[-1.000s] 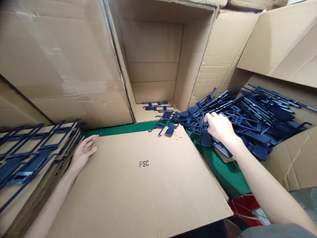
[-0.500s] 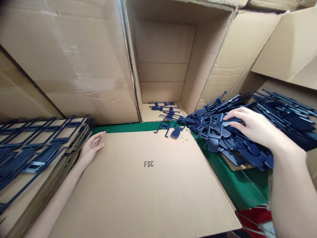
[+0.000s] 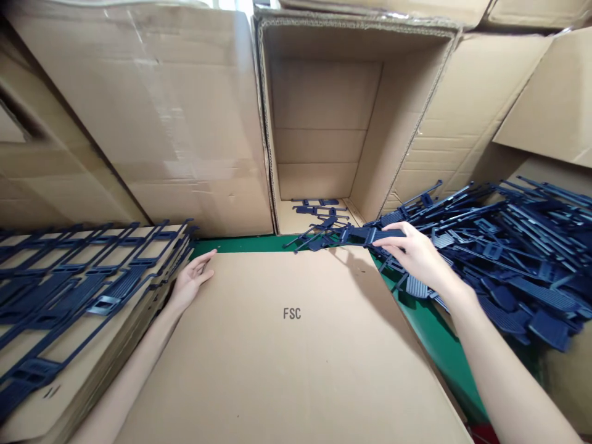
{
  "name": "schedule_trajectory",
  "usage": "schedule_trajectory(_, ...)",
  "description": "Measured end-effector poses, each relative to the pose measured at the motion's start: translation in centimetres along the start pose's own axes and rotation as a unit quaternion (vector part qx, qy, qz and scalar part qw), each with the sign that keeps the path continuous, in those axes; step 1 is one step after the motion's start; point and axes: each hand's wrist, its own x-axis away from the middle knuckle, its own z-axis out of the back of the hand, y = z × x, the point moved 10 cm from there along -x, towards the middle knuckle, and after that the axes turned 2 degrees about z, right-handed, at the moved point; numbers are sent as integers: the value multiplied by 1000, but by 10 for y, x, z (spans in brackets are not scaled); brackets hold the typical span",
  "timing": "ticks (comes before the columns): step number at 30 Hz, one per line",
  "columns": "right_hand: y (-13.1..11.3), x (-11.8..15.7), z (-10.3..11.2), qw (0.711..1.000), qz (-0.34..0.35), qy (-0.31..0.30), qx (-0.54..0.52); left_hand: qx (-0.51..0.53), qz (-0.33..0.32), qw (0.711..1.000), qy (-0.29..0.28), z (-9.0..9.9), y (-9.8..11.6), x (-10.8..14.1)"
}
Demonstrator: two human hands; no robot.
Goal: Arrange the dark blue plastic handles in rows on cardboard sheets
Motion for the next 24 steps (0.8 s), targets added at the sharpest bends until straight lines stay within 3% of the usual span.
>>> schedule_trajectory(5, -12, -33, -14, 998, -28, 50, -4, 6, -9, 1000, 1, 2, -2, -1)
schedule_trajectory(8, -13, -43, -16, 1000, -5, 14, -17, 13, -6, 1000, 3, 2, -2, 0)
schedule_trajectory(12, -9, -39, -3, 999, 33, -41, -9, 10, -4, 1000, -2, 1, -1, 1)
schedule_trajectory(16, 5, -31, 9, 997, -25, -77, 6, 0, -2, 1000, -7, 0, -1, 0)
schedule_trajectory(20, 3, -30, -6, 994, -52, -96, -17, -3, -2, 1000, -5, 1, -2, 0)
schedule_trajectory(24, -4, -39, -26, 997, -41, -61, -16, -5, -4, 1000, -5, 0, -1, 0)
